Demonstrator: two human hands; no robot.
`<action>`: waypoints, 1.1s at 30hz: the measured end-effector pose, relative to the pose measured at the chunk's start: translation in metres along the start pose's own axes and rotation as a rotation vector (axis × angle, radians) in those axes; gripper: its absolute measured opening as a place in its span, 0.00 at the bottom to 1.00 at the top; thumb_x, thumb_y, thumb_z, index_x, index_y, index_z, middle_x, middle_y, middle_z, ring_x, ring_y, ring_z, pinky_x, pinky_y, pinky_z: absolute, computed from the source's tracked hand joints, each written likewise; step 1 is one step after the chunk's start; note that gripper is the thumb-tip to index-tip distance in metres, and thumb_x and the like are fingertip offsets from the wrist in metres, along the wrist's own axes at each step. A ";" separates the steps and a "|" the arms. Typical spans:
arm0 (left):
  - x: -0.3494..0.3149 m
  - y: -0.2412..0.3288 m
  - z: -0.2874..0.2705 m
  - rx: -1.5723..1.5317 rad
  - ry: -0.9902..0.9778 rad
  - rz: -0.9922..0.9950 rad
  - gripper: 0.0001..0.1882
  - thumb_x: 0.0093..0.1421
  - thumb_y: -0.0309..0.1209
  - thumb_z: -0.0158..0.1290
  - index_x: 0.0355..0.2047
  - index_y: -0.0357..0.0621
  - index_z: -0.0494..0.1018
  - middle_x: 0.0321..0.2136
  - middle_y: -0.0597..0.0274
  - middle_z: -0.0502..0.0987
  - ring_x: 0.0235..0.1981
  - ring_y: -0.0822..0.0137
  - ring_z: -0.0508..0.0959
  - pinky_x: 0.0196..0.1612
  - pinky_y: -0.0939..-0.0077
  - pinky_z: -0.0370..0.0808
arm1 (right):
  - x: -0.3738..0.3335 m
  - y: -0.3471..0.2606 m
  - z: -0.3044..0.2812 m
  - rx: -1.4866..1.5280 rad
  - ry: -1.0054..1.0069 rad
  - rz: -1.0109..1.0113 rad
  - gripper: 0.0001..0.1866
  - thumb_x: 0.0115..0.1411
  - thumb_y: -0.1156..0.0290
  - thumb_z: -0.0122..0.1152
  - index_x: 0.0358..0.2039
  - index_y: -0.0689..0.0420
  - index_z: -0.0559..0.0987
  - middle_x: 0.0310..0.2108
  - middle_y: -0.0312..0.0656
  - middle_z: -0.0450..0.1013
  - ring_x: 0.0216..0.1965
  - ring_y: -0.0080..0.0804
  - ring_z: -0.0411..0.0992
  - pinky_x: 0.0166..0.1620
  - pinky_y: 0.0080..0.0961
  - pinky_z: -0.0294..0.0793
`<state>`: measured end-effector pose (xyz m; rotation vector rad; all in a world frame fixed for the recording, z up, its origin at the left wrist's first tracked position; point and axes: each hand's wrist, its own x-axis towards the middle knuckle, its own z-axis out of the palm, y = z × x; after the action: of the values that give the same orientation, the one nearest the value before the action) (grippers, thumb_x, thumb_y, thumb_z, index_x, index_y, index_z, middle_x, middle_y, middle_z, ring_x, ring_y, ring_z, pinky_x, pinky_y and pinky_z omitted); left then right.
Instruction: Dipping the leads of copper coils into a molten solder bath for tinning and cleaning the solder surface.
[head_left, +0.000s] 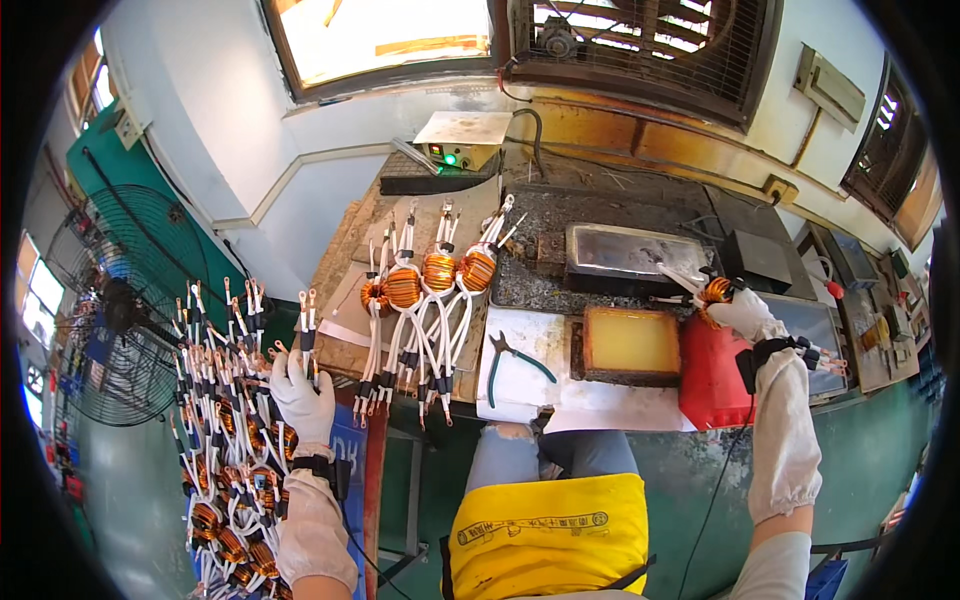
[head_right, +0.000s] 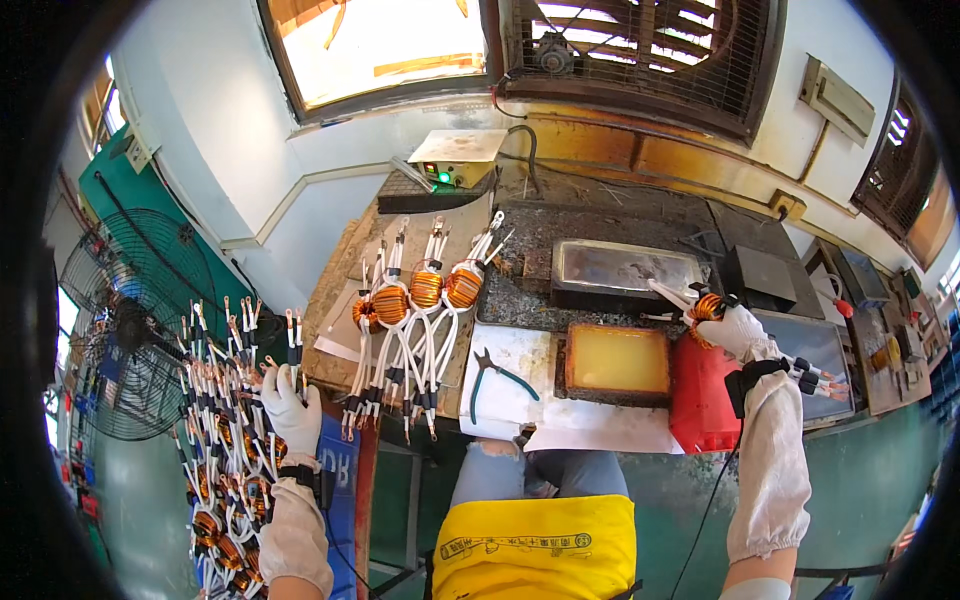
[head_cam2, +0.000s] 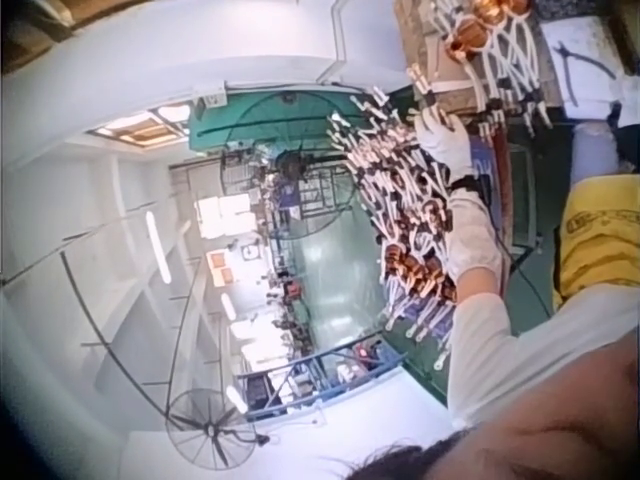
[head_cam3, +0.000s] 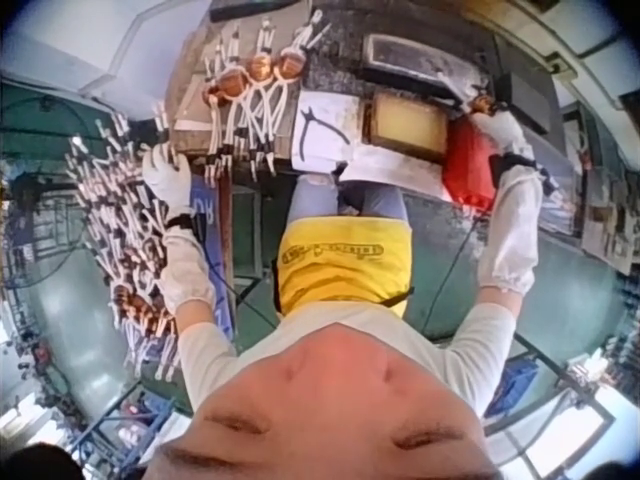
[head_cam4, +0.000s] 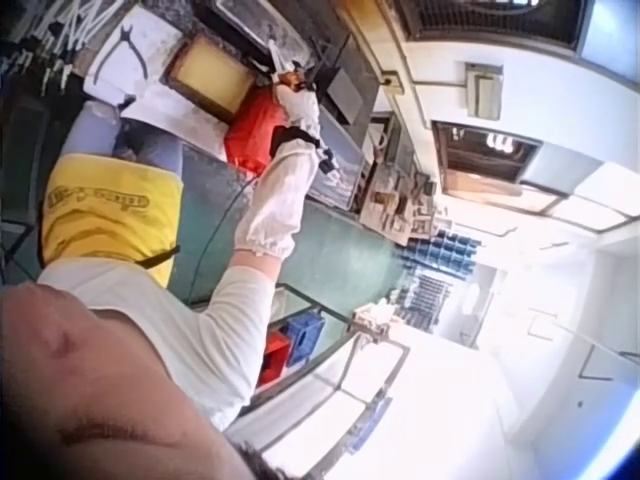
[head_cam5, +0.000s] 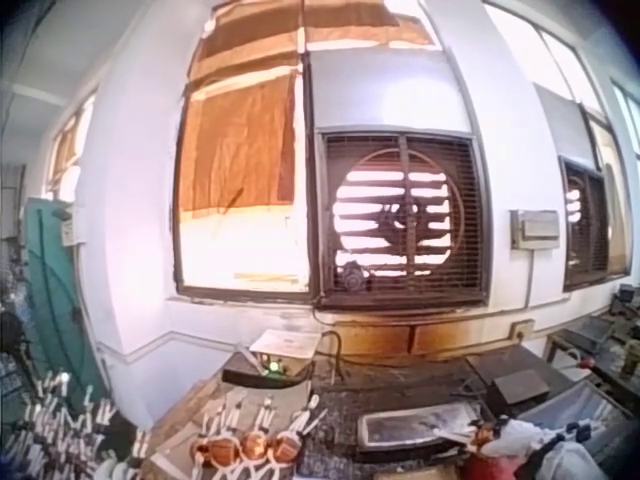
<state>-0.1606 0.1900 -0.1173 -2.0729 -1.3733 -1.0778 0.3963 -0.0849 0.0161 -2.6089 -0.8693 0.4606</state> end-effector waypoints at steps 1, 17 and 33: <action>0.000 0.001 0.000 0.005 0.004 -0.002 0.30 0.46 0.28 0.57 0.52 0.43 0.66 0.50 0.48 0.67 0.49 0.47 0.68 0.52 0.56 0.66 | -0.001 -0.002 0.000 -0.015 0.004 0.012 0.24 0.50 0.47 0.63 0.41 0.50 0.80 0.22 0.41 0.75 0.16 0.30 0.72 0.22 0.25 0.72; 0.002 0.004 0.002 -0.018 0.001 0.011 0.31 0.46 0.28 0.58 0.53 0.43 0.65 0.51 0.48 0.66 0.48 0.46 0.68 0.50 0.55 0.67 | 0.039 0.048 0.016 0.029 -0.014 -0.145 0.18 0.52 0.53 0.60 0.42 0.45 0.81 0.23 0.39 0.76 0.18 0.29 0.73 0.23 0.26 0.72; 0.000 0.001 -0.002 -0.001 0.000 0.000 0.31 0.46 0.28 0.58 0.53 0.43 0.66 0.51 0.48 0.66 0.49 0.46 0.68 0.52 0.56 0.67 | 0.007 0.007 0.005 0.022 0.004 -0.033 0.18 0.50 0.53 0.61 0.40 0.48 0.81 0.25 0.43 0.77 0.26 0.34 0.76 0.30 0.29 0.73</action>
<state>-0.1601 0.1883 -0.1164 -2.0744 -1.3727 -1.0787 0.4029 -0.0844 0.0071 -2.5709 -0.9003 0.4533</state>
